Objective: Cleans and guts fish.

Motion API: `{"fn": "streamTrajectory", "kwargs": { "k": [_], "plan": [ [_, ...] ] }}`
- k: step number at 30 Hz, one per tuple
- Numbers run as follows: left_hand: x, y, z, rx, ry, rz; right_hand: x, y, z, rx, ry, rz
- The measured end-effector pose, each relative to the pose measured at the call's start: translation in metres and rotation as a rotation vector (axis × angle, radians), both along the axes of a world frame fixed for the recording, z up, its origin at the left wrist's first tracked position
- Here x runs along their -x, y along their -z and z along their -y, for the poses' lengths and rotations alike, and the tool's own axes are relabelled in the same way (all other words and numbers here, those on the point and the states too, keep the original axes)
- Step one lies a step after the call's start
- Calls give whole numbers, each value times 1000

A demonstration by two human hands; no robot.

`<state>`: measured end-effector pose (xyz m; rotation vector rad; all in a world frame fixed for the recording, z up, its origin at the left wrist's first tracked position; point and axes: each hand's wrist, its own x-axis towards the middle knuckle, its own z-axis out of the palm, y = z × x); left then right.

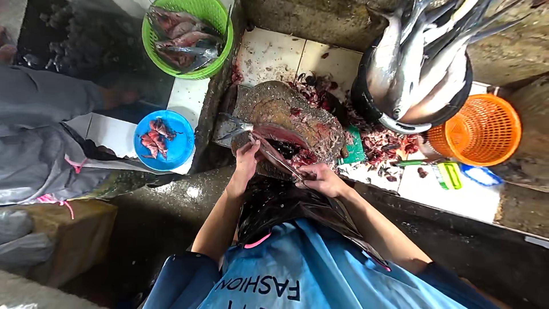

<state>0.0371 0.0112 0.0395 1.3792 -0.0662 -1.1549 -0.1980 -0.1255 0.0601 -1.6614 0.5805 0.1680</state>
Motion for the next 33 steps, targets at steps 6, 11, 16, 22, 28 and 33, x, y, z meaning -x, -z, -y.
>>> {"fn": "streamTrajectory", "kwargs": {
  "k": [6, 11, 16, 22, 28, 33],
  "plan": [
    [6, -5, -2, 20, 17, 35, -8, 18, -5, -79, 33, 46],
    [2, 11, -6, 45, 19, 70, -16, 21, -16, 0, 15, 32],
    [-3, 45, 6, 95, -48, 42, -15, 18, -24, 164, 27, 76],
    [-3, 42, 10, 70, -58, 70, -18, 18, -27, 205, 51, 34],
    [3, 36, 13, 80, -35, 77, -22, 17, -27, 227, 84, 14],
    [2, 28, 7, 59, 45, 106, -31, 17, -26, 242, 87, -28]
  ]
}}
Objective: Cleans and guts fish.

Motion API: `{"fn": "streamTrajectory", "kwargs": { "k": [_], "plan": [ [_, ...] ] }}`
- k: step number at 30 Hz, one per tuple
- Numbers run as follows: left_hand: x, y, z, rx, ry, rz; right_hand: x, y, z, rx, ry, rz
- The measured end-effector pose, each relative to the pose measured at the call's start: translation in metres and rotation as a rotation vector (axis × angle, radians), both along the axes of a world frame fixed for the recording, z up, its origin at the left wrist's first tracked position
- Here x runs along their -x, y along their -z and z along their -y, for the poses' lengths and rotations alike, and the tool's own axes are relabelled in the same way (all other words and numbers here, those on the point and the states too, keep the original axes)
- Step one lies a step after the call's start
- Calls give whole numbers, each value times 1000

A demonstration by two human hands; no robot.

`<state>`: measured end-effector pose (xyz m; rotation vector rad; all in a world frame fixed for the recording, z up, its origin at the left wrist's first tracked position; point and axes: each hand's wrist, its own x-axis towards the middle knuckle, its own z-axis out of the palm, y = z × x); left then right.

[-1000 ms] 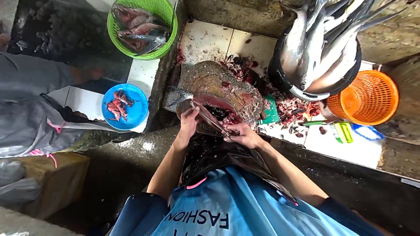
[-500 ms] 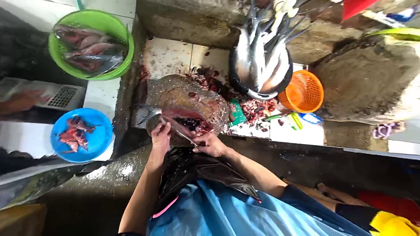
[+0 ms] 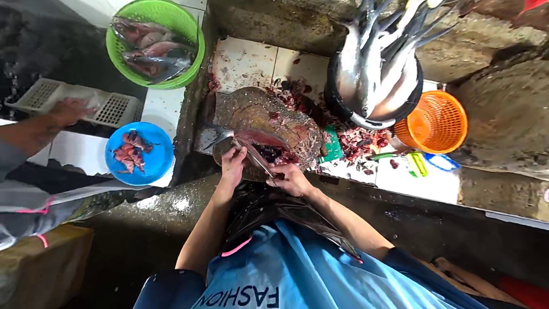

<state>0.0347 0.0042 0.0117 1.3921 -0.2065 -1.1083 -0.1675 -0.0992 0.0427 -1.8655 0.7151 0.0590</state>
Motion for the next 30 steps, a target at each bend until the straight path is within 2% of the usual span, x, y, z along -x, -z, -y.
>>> {"fn": "streamTrajectory", "kwargs": {
  "k": [5, 9, 14, 18, 26, 30],
  "plan": [
    [-1, -5, -5, -13, 60, 77, -20, -6, 4, 9, 40, 11],
    [-1, -1, -9, -82, 43, 115, -26, -14, 14, 204, 171, 83],
    [-27, 28, -4, -181, -48, 209, -19, -15, 26, 184, 29, 23],
    [-25, 20, 0, -115, -17, 150, -22, -12, 17, 255, -61, -55],
    [-25, 9, -2, -83, 61, 268, -45, -3, 8, 297, -101, -113],
    [-10, -5, 0, -118, 59, 284, -32, 2, 6, 397, 99, 66]
  ]
}}
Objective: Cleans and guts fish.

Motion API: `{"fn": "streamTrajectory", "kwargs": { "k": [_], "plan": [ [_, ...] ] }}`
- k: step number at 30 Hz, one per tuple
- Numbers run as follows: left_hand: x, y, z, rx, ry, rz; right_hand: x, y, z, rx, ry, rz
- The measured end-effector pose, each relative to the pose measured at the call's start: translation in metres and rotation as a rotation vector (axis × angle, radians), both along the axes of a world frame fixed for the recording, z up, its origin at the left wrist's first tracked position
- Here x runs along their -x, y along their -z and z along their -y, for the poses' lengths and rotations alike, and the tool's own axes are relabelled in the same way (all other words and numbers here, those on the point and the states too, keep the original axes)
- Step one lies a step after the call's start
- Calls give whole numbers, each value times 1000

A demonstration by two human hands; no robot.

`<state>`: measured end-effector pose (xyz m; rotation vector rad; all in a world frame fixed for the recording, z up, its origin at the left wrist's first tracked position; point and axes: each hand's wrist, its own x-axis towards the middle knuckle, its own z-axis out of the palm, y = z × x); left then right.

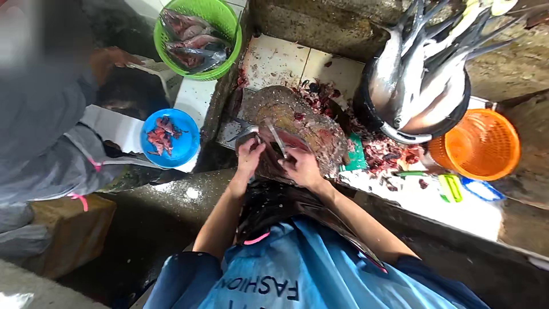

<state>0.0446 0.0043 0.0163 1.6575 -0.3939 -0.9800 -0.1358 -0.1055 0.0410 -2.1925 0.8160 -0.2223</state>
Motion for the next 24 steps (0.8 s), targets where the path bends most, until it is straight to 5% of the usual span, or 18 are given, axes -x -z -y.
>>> {"fn": "streamTrajectory", "kwargs": {
  "k": [3, 5, 12, 18, 24],
  "plan": [
    [4, 11, -5, -8, -132, 118, -2, -6, 15, -68, 20, 102],
    [15, 18, -20, -93, -51, 117, 5, -10, 16, -77, 5, 92],
    [35, 7, -21, 114, -78, -150, 32, -9, 5, -86, -14, 99],
    [43, 18, -10, 73, -115, -235, 73, -5, 14, -598, -42, 213],
    [66, 30, -14, 62, 9, -275, 113, -1, 24, -771, -126, 178]
  ]
}}
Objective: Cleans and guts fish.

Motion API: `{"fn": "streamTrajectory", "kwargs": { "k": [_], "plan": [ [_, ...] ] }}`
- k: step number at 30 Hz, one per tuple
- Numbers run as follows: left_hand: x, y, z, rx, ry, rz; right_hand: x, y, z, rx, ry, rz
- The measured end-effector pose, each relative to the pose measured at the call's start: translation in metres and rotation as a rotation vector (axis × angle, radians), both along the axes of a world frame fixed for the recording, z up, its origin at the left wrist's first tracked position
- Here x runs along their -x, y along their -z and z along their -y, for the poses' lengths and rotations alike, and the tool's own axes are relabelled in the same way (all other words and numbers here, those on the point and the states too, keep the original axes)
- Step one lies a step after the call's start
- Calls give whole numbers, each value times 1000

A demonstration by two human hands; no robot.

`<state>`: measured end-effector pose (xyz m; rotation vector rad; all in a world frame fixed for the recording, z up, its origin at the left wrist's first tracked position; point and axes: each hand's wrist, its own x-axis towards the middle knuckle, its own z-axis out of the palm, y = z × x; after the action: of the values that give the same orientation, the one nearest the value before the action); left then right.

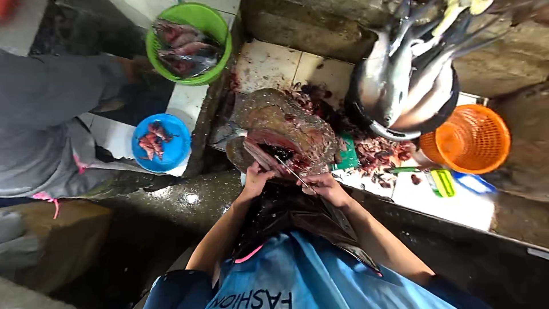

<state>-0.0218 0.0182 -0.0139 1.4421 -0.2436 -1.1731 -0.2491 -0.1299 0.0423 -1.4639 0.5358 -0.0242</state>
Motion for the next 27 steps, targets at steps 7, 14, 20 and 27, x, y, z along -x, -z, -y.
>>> {"fn": "streamTrajectory", "kwargs": {
  "k": [7, 14, 20, 27],
  "plan": [
    [1, -4, -2, 58, -120, -88, 19, 3, 4, -97, -90, -61],
    [3, -9, -1, 73, -156, -165, 10, 12, 4, -166, -62, -47],
    [0, -10, -1, 98, -172, -190, -9, 27, -1, -186, -30, -4],
    [-9, -12, -2, 62, -159, -208, -22, 19, -1, 513, -269, -199]
  ]
}}
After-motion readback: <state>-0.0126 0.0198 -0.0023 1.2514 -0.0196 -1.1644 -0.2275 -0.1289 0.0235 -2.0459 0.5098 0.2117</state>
